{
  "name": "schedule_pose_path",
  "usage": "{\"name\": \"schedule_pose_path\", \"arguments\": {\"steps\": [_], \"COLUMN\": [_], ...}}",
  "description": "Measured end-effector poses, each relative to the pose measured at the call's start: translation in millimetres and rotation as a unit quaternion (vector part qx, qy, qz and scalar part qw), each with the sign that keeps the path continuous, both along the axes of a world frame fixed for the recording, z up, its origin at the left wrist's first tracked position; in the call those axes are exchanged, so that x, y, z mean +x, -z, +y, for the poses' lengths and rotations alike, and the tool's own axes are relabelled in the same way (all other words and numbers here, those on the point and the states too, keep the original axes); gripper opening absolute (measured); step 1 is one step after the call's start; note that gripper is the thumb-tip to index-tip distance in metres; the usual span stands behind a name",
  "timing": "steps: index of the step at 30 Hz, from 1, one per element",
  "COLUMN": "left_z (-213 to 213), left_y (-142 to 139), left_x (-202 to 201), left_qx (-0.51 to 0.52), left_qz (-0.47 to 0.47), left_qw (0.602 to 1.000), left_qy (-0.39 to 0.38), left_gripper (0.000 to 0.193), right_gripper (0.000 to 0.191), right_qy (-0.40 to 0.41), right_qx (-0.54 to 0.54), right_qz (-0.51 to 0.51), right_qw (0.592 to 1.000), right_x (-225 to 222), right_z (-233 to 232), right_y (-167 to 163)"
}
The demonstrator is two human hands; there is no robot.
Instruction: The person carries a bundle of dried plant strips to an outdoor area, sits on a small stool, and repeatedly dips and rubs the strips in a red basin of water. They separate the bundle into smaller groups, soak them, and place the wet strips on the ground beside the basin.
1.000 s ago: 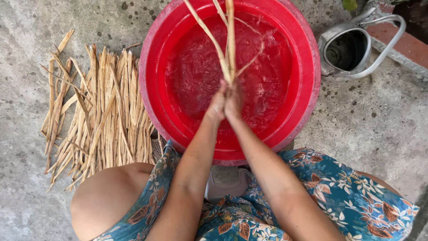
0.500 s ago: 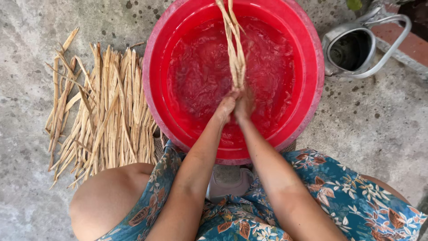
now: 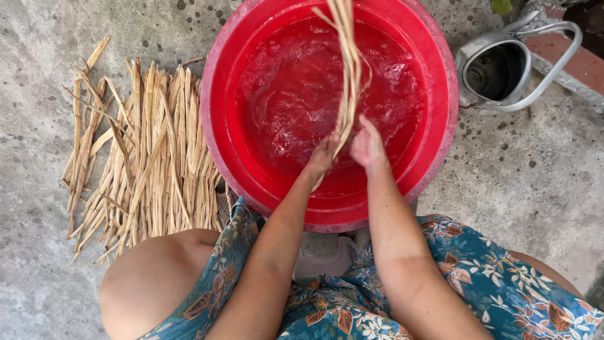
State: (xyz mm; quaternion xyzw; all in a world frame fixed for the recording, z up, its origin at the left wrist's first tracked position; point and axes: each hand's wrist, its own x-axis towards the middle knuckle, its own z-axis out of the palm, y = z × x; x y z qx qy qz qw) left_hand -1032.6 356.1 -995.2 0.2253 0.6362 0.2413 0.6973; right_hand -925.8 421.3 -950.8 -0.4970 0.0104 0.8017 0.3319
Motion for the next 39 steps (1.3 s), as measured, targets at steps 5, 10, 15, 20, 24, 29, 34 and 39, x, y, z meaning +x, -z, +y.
{"name": "schedule_pose_path", "arguments": {"steps": [5,10,15,20,24,29,34,39], "left_z": [-17.8,9.7,35.5,36.4,31.1,36.6,33.6,33.7], "left_y": [16.3,14.2,2.7,-6.6,-13.0,-15.0,-20.8,-19.2], "left_x": [-9.2,-23.2,-39.9,-28.4,12.4,-8.2,-20.8,17.6], "left_qx": [0.054,0.025,0.039,0.022,-0.003,-0.043,-0.006,0.045], "left_qz": [0.037,-0.135,-0.247,-0.238,-0.348,-0.251,-0.241,-0.069], "left_qw": [0.968,0.99,0.94,0.93,0.904,0.92,0.913,0.982], "left_qy": [0.243,0.028,-0.231,-0.279,-0.25,-0.299,-0.33,-0.17], "left_gripper": [0.042,0.049,0.078,0.09,0.085,0.086,0.075,0.051], "right_gripper": [0.04,0.033,0.057,0.04,0.045,0.034,0.042,0.051], "right_qy": [-0.154,-0.051,-0.197,-0.162,-0.194,-0.159,-0.241,-0.365], "right_qx": [0.148,0.159,0.325,0.538,0.276,0.32,0.2,0.285], "right_qz": [-0.297,-0.357,-0.411,-0.438,-0.507,-0.441,-0.409,-0.595], "right_qw": [0.931,0.919,0.829,0.702,0.793,0.823,0.857,0.657], "right_x": [-4.1,-24.3,-93.5,-88.5,-48.0,-74.0,-76.1,-33.9], "right_z": [6.9,-8.2,-34.4,-18.3,9.9,-16.0,-21.6,-4.9], "right_y": [22.2,13.0,-34.5,-27.0,-10.2,-28.6,-38.9,-20.8]}}
